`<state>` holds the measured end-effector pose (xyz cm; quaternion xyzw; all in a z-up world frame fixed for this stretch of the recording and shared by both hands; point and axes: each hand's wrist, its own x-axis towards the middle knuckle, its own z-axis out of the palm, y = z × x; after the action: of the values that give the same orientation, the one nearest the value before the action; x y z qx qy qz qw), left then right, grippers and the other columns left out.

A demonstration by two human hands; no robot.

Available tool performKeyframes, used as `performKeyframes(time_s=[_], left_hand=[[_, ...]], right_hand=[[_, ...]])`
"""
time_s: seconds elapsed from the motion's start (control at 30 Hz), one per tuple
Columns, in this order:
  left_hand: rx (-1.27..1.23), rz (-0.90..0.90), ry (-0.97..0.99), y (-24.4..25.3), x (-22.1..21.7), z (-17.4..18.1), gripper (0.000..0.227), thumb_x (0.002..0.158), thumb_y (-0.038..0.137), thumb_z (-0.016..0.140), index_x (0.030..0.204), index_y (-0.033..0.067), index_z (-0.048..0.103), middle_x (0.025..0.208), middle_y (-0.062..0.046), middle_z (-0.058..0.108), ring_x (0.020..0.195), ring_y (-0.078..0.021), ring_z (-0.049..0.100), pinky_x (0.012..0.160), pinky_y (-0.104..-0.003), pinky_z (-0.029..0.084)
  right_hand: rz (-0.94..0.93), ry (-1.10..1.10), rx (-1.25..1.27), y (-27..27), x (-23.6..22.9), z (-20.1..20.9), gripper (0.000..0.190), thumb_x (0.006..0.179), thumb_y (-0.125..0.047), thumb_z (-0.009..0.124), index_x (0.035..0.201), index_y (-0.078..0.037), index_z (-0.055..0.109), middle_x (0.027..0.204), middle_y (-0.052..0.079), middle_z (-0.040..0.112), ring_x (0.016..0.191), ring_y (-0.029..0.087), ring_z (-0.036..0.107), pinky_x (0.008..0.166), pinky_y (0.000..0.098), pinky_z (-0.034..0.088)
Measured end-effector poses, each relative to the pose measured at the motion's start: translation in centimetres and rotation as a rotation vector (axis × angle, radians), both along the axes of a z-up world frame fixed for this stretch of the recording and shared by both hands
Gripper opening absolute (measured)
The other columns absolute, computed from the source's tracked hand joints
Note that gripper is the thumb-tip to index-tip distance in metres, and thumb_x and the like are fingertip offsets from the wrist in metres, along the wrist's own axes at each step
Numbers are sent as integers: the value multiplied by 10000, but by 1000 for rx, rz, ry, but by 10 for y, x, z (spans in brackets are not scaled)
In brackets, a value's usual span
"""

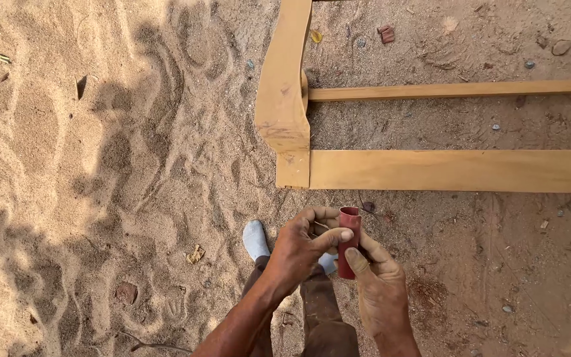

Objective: Sanding the surfaces and joints of a wooden bench or frame outdoors using sandpaper.

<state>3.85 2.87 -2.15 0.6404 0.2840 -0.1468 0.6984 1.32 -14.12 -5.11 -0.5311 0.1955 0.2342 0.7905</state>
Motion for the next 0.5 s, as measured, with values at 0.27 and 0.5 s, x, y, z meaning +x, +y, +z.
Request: performKeyframes(time_s=[0.27, 0.5], left_hand=[[-137, -71, -95, 7, 32, -21, 255, 924, 198, 767, 1035, -26, 720, 898, -84, 748, 761, -123, 699, 679, -292, 622], [-121, -42, -12, 5, 30, -21, 253, 916, 239, 749, 1000, 1, 723, 841, -66, 756, 691, -100, 699, 619, -274, 613]], right_hand=[[-53, 65, -13, 14, 38, 13, 480, 923, -122, 704, 1362, 59, 637, 1213, 144, 744, 1033, 185, 701, 806, 353, 587], [-93, 100, 3, 14, 33, -9, 387, 875, -47, 754, 1239, 61, 682, 1101, 141, 752, 941, 166, 717, 824, 291, 610]])
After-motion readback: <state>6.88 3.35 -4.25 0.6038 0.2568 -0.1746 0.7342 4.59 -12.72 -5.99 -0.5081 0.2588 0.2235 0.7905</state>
